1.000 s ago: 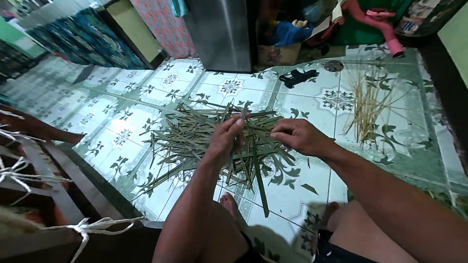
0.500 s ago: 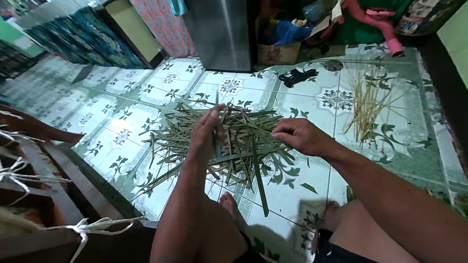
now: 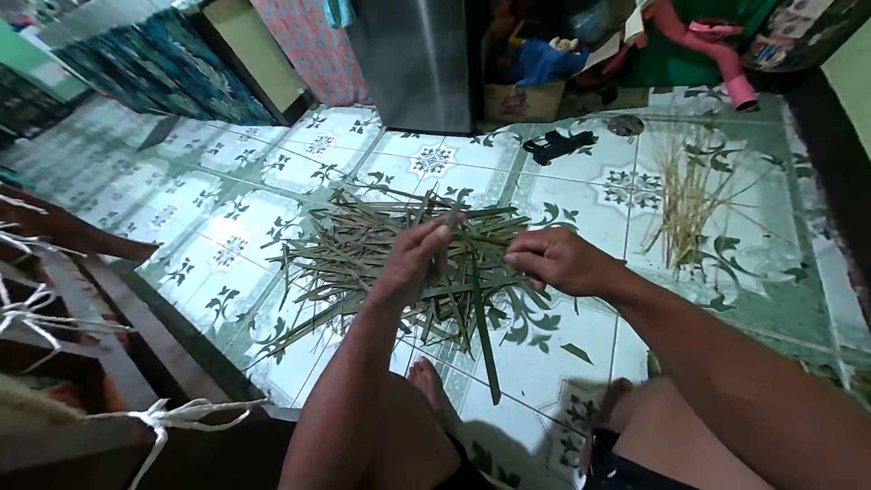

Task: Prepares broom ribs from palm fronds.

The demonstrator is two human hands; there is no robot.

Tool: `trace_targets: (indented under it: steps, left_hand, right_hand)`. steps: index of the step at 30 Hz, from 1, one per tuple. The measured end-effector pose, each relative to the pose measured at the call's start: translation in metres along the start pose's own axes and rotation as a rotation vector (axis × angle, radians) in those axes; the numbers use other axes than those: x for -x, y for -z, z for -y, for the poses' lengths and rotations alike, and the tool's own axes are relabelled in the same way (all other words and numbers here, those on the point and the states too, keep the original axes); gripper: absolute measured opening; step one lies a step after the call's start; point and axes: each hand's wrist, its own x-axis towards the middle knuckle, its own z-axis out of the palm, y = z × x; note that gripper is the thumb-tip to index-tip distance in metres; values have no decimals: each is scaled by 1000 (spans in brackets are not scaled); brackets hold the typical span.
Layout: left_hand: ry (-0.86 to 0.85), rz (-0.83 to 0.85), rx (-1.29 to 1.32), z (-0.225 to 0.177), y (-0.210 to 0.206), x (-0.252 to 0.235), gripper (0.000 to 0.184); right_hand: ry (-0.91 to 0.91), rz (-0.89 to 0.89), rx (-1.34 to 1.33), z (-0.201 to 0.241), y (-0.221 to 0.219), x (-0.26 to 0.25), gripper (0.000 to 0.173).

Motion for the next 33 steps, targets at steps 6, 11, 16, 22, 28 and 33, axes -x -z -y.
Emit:
trace_targets:
  steps: [6,11,16,22,28,33]
  left_hand:
    - [-1,3,49,-2,2,0,38]
    - [-70,-50,124,-9,14,-1,36]
    - [-107,-67,163,-9,21,1,37]
    - [-304,-407,325,-25,69,7,37]
    - [-329,-589,276,-14,77,7,36]
    - [-54,-88,-149,2,27,8,40]
  right_hand:
    - [2,11,6,-2,4,3,24]
    - [26,12,-12,-3,7,5,23]
    - [0,23,18,-4,11,4,23]
    - [-86,31,41,-9,15,5,24]
    - [-179,-101,-32,-11,11,-4,20]
    - [-148,-30,-125,-9,5,-11,21]
